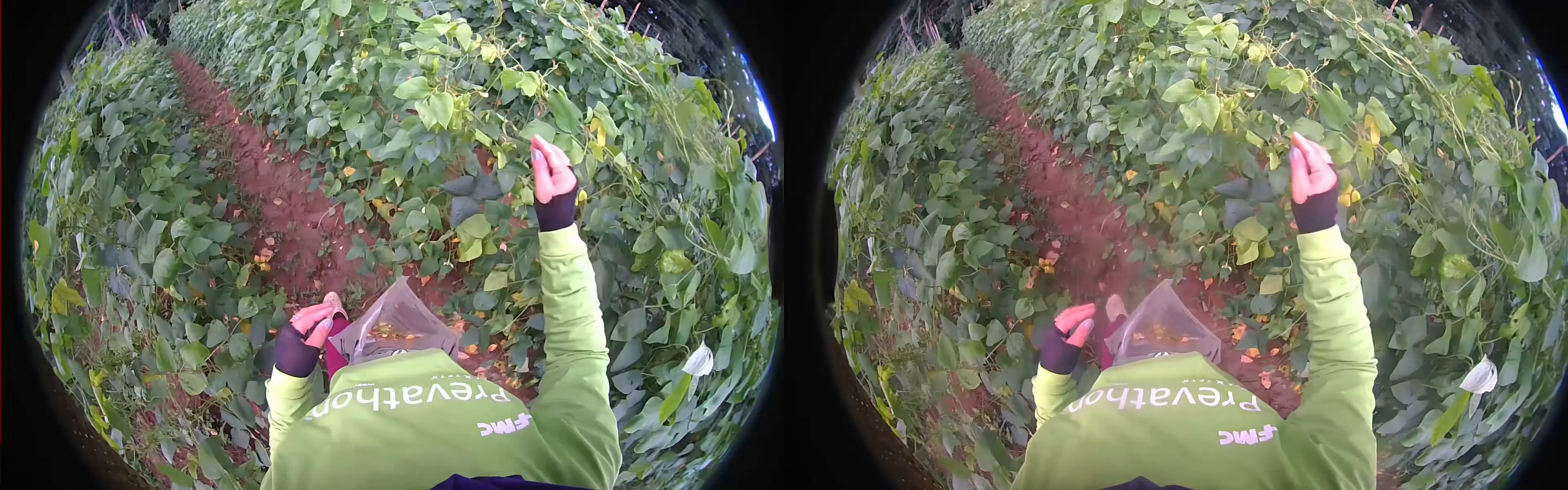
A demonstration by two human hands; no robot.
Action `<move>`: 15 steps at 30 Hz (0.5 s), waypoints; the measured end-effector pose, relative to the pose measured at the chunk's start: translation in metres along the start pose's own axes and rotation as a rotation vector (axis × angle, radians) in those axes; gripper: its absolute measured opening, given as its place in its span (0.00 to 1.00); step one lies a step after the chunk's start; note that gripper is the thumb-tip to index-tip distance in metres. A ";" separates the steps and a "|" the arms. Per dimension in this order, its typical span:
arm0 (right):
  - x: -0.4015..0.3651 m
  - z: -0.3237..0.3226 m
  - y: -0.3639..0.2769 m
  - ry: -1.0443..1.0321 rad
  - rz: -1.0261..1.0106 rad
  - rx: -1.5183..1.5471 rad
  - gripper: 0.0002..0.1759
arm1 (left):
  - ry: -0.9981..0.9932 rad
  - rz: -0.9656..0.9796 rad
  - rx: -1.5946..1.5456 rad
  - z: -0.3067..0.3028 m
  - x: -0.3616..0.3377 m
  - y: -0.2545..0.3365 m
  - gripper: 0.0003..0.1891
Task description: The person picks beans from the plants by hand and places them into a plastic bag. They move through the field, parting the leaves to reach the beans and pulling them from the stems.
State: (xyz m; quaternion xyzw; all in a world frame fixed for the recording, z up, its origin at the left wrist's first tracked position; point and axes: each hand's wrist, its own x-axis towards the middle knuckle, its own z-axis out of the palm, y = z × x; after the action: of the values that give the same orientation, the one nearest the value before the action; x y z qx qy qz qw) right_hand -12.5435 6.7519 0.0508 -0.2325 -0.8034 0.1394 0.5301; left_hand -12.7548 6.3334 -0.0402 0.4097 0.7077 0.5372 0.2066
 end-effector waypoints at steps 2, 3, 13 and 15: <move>-0.010 0.058 0.024 -0.061 0.590 0.809 0.26 | -0.035 0.037 0.017 0.004 0.008 0.005 0.12; -0.005 0.076 0.032 0.021 0.654 0.948 0.35 | -0.050 0.069 0.029 0.005 0.014 0.007 0.12; 0.070 0.102 0.135 0.619 0.691 1.155 0.34 | -0.051 0.034 0.037 -0.032 0.038 -0.038 0.12; 0.079 0.099 0.135 0.562 0.696 1.188 0.34 | -0.023 0.002 0.015 -0.040 0.042 -0.047 0.12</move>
State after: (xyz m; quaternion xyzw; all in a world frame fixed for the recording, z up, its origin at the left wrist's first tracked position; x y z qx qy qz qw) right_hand -12.6298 6.9105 0.0095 -0.1747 -0.3068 0.6455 0.6773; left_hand -12.8252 6.3394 -0.0644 0.4181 0.7090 0.5273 0.2109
